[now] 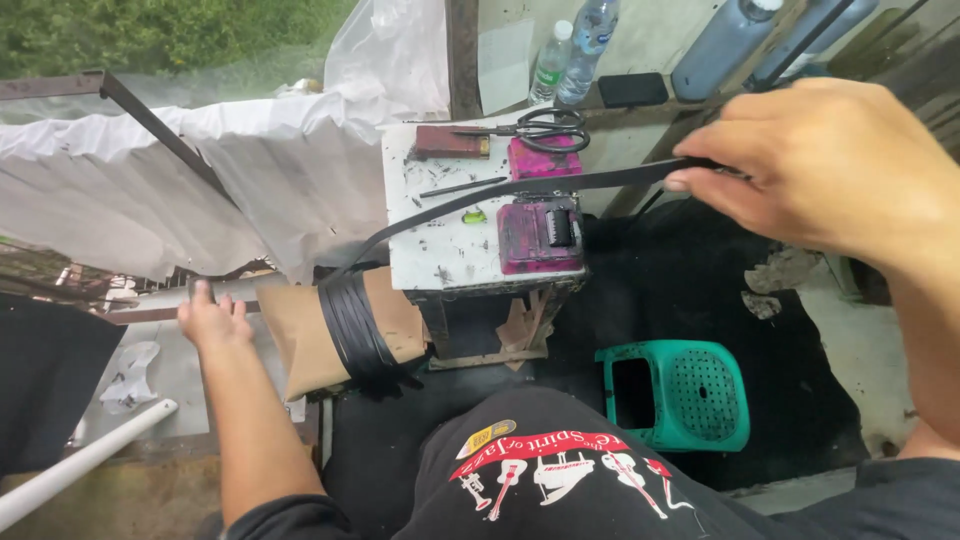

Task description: Processing the edges of leather strips using a manual machine and hanging them on a line to dry.

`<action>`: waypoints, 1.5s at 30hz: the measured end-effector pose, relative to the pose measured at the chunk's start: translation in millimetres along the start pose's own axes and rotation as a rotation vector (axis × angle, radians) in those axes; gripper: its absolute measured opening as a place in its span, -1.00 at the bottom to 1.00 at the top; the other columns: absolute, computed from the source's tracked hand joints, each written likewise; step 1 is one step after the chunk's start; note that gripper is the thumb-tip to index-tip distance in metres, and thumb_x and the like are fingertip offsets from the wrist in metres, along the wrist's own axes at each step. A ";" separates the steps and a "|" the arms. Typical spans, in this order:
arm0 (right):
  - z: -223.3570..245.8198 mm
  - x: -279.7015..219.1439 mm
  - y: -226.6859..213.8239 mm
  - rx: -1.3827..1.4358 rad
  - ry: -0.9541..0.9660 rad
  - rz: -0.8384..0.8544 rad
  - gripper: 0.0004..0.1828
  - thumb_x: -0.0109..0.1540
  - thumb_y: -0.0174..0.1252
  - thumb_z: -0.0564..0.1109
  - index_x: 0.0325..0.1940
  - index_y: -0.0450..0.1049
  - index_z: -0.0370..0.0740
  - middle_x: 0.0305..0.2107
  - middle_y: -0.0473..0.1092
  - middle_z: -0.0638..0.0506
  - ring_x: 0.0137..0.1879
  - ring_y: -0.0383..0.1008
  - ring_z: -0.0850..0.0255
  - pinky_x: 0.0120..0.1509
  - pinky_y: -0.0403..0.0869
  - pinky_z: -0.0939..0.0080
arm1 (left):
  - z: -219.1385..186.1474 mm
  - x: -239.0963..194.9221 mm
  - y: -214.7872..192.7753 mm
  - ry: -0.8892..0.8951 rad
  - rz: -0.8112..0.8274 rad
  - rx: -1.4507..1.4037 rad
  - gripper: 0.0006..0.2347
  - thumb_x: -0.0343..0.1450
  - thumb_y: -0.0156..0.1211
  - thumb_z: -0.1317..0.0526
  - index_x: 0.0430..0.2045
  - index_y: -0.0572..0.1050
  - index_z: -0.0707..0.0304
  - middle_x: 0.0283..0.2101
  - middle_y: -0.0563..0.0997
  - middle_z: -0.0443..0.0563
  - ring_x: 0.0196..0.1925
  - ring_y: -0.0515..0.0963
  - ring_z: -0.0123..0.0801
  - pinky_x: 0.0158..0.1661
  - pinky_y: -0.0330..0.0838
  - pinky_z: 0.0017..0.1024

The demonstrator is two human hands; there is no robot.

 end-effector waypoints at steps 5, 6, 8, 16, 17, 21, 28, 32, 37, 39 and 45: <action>41.5 56.3 -12.4 0.108 -0.092 -0.014 -0.75 0.36 0.17 0.21 -0.08 0.62 0.12 -0.31 0.52 0.22 -0.20 0.61 0.03 -0.32 0.54 -0.03 | -52.5 -210.3 123.4 0.464 0.533 0.365 -0.61 0.47 0.23 0.12 0.19 0.37 0.09 0.19 0.52 -0.14 0.25 0.47 -0.50 0.10 0.39 -0.49; 48.9 63.5 -11.8 0.123 -0.109 -0.031 -0.76 0.35 0.20 0.21 -0.11 0.62 0.09 -0.35 0.51 0.19 -0.26 0.59 -0.01 -0.40 0.51 -0.05 | -63.2 -251.3 140.3 0.572 0.809 0.417 -0.64 0.49 0.19 0.16 0.19 0.38 0.16 0.20 0.53 -0.05 0.23 0.52 -0.38 0.17 0.42 -0.43; 63.0 76.0 -10.2 0.133 -0.136 -0.056 -0.76 0.35 0.23 0.20 -0.14 0.61 0.07 -0.39 0.49 0.16 -0.33 0.57 -0.05 -0.49 0.48 -0.06 | -83.9 -324.9 167.3 0.685 1.076 0.462 -0.66 0.52 0.15 0.21 0.20 0.39 0.24 0.21 0.54 0.04 0.20 0.58 -0.26 0.24 0.45 -0.37; 104.4 94.6 -2.4 0.146 -0.182 -0.188 -0.83 0.30 0.23 -0.01 -0.36 0.55 -0.04 -0.55 0.44 0.14 -0.49 0.48 0.22 -0.36 0.38 0.22 | -62.5 -398.4 222.4 1.141 1.260 0.517 -0.81 0.49 0.27 0.16 -0.10 0.62 0.24 -0.18 0.70 0.05 -0.04 0.70 -0.13 0.02 0.53 -0.28; 97.8 90.5 -1.0 0.140 -0.169 -0.189 -0.83 0.30 0.23 -0.01 -0.36 0.55 -0.04 -0.55 0.44 0.14 -0.49 0.48 0.22 -0.36 0.38 0.22 | -64.3 -389.2 220.8 1.146 1.274 0.513 -0.81 0.49 0.27 0.16 -0.10 0.62 0.24 -0.18 0.70 0.05 -0.04 0.70 -0.13 0.02 0.53 -0.28; 67.4 74.2 3.5 0.118 -0.097 -0.160 -0.80 0.34 0.22 -0.03 -0.38 0.55 -0.03 -0.59 0.44 0.16 -0.47 0.49 0.24 -0.30 0.33 0.27 | -78.2 -364.0 212.4 1.267 1.136 0.677 -0.88 0.50 0.28 0.14 -0.21 0.67 0.10 -0.29 0.69 -0.11 -0.16 0.70 -0.27 -0.08 0.53 -0.40; 55.7 69.1 11.5 0.271 -0.072 -0.215 -0.87 0.33 0.26 -0.11 -0.32 0.60 -0.09 -0.54 0.47 0.09 -0.41 0.52 0.16 -0.25 0.37 0.25 | -82.1 -381.7 215.6 1.163 1.176 0.649 -0.77 0.39 0.35 0.35 -0.07 0.61 0.34 -0.20 0.69 0.20 -0.13 0.70 -0.06 -0.15 0.56 -0.27; 63.6 72.8 13.8 0.352 -0.101 -0.232 -0.90 0.31 0.28 -0.14 -0.31 0.63 -0.10 -0.53 0.49 0.09 -0.39 0.54 0.16 -0.22 0.41 0.25 | -76.0 -398.0 219.9 1.208 1.171 0.677 -0.83 0.44 0.35 0.23 -0.11 0.66 0.17 -0.32 0.69 0.02 -0.30 0.69 -0.27 -0.27 0.56 -0.41; 50.2 63.1 22.2 0.498 -0.043 -0.292 -0.91 0.29 0.32 -0.23 -0.11 0.64 -0.23 -0.41 0.52 -0.05 -0.26 0.59 0.02 -0.13 0.49 0.17 | -87.6 -387.7 214.5 1.355 1.099 0.780 -0.87 0.51 0.26 0.22 -0.16 0.69 0.19 -0.37 0.67 0.00 -0.31 0.69 -0.23 -0.28 0.56 -0.41; 43.8 62.5 36.6 0.538 -0.038 -0.283 -0.93 0.31 0.31 -0.21 -0.13 0.65 -0.20 -0.43 0.50 -0.02 -0.29 0.57 0.06 -0.15 0.47 0.21 | -89.8 -386.9 212.4 1.361 1.102 0.775 -0.88 0.51 0.27 0.23 -0.16 0.69 0.20 -0.37 0.67 0.02 -0.30 0.69 -0.21 -0.28 0.56 -0.40; 38.8 59.9 61.2 0.592 -0.077 -0.290 -0.94 0.30 0.33 -0.17 -0.15 0.64 -0.17 -0.43 0.46 -0.01 -0.28 0.54 0.04 -0.14 0.46 0.15 | -98.2 -392.4 209.0 1.432 1.046 0.828 -0.87 0.48 0.33 0.28 -0.16 0.69 0.31 -0.37 0.68 0.15 -0.30 0.69 -0.09 -0.27 0.55 -0.32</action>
Point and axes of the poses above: each hand's wrist, its own x-axis towards the middle knuckle, its own y-axis out of the palm, z = x × y, the point moved 1 cm from there along x, towards the middle knuckle
